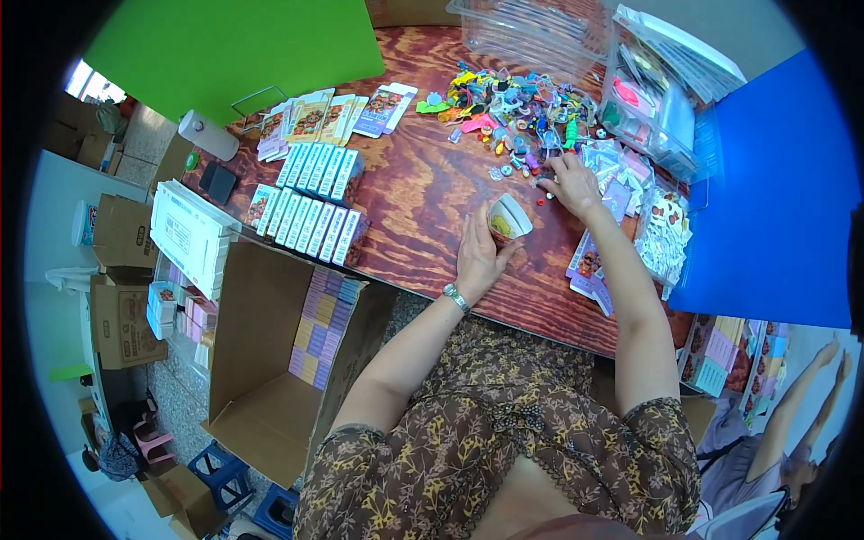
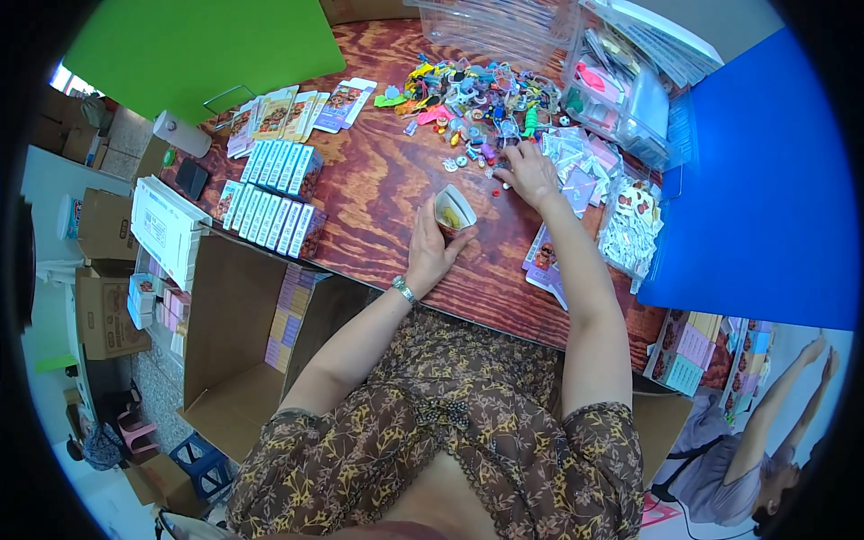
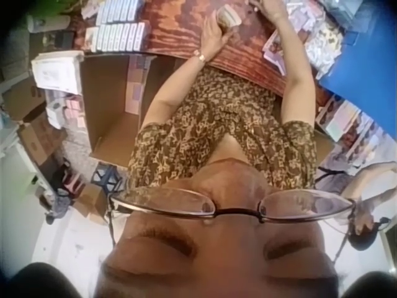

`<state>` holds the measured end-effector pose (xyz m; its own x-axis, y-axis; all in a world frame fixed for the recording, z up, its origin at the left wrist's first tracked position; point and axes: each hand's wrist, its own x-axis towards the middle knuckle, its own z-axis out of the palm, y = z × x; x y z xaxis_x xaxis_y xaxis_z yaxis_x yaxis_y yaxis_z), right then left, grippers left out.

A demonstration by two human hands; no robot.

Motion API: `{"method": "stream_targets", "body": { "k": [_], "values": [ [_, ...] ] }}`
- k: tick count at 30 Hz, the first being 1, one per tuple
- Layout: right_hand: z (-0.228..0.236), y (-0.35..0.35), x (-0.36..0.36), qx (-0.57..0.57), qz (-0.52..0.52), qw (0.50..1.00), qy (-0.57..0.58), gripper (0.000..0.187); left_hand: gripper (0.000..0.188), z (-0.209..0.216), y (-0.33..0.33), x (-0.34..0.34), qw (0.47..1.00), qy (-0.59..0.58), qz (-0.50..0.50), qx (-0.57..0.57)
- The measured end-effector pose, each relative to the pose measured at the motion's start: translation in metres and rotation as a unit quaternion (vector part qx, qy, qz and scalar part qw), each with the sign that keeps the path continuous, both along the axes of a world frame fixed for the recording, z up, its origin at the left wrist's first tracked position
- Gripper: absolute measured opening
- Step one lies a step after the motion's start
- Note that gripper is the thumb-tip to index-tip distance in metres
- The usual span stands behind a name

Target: Sorting small plastic toy parts and stickers into containers and bags, then inserting them into card kits.

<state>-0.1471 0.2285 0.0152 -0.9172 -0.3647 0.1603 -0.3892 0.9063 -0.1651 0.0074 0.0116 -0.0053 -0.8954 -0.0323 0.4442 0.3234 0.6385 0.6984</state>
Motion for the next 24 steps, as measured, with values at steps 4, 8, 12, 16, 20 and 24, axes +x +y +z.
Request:
{"method": "stream_targets", "body": {
  "k": [4,8,12,16,20,24],
  "values": [
    [0.002,0.01,0.001,-0.014,0.038,0.998,-0.041,0.03,0.092,0.005,-0.001,0.0,0.999,-0.028,-0.011,0.026],
    [0.009,0.012,0.003,-0.04,0.07,0.995,-0.06,0.032,0.087,0.002,-0.002,0.001,1.0,-0.014,0.0,0.012],
    [0.017,0.003,0.004,-0.057,0.046,0.992,-0.101,0.031,0.091,0.0,-0.003,0.002,0.999,-0.025,-0.013,0.039],
    [0.016,0.005,-0.004,-0.017,0.075,0.993,-0.09,0.029,0.091,0.004,-0.001,-0.001,0.998,-0.043,-0.019,0.034],
    [0.018,0.002,-0.003,-0.039,0.029,0.988,-0.148,0.03,0.092,0.005,-0.001,-0.001,0.999,-0.038,-0.022,0.012],
    [0.015,0.003,-0.007,-0.004,0.036,0.989,-0.146,0.031,0.093,0.006,0.0,-0.002,0.999,-0.036,-0.021,0.0]
  ]
}}
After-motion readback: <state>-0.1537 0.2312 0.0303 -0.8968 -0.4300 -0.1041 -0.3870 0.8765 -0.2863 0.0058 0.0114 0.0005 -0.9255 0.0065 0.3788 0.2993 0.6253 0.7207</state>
